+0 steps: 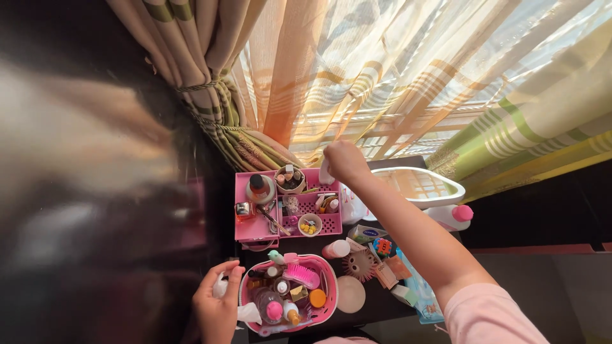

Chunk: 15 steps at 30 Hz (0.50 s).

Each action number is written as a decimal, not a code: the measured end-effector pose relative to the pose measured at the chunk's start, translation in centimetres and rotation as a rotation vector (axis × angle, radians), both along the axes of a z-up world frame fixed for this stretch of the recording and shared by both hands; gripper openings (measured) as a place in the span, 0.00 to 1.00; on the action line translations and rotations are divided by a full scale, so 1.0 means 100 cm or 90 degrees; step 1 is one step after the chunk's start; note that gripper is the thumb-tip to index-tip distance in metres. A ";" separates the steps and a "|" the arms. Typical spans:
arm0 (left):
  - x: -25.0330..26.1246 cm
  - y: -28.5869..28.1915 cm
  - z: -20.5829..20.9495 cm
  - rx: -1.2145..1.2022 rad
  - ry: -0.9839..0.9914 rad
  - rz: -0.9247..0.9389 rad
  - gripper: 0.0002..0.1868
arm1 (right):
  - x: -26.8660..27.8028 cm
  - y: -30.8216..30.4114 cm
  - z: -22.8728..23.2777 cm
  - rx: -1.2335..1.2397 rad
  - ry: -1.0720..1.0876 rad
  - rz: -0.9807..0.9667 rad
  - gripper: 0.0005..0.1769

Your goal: The person removes various personal care items from a pink basket and a pink organizer on a dark wooden table, then places them back into the basket and organizer in a more organized manner. The person handles bottles, brushes, and small containers, moving them between the basket and the organizer.

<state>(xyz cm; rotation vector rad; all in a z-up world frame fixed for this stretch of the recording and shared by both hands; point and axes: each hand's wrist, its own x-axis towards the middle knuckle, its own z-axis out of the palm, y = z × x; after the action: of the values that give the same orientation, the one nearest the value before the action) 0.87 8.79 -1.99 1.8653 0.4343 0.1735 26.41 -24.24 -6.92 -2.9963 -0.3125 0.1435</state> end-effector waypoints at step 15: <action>0.002 -0.014 0.005 -0.036 0.047 -0.022 0.07 | -0.002 0.019 -0.072 -0.063 0.208 -0.015 0.09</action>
<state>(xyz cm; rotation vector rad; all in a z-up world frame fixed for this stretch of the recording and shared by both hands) 1.11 7.34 -1.51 1.8262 0.4536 0.0679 26.26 -22.37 -14.17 -3.0007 -0.2393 0.6536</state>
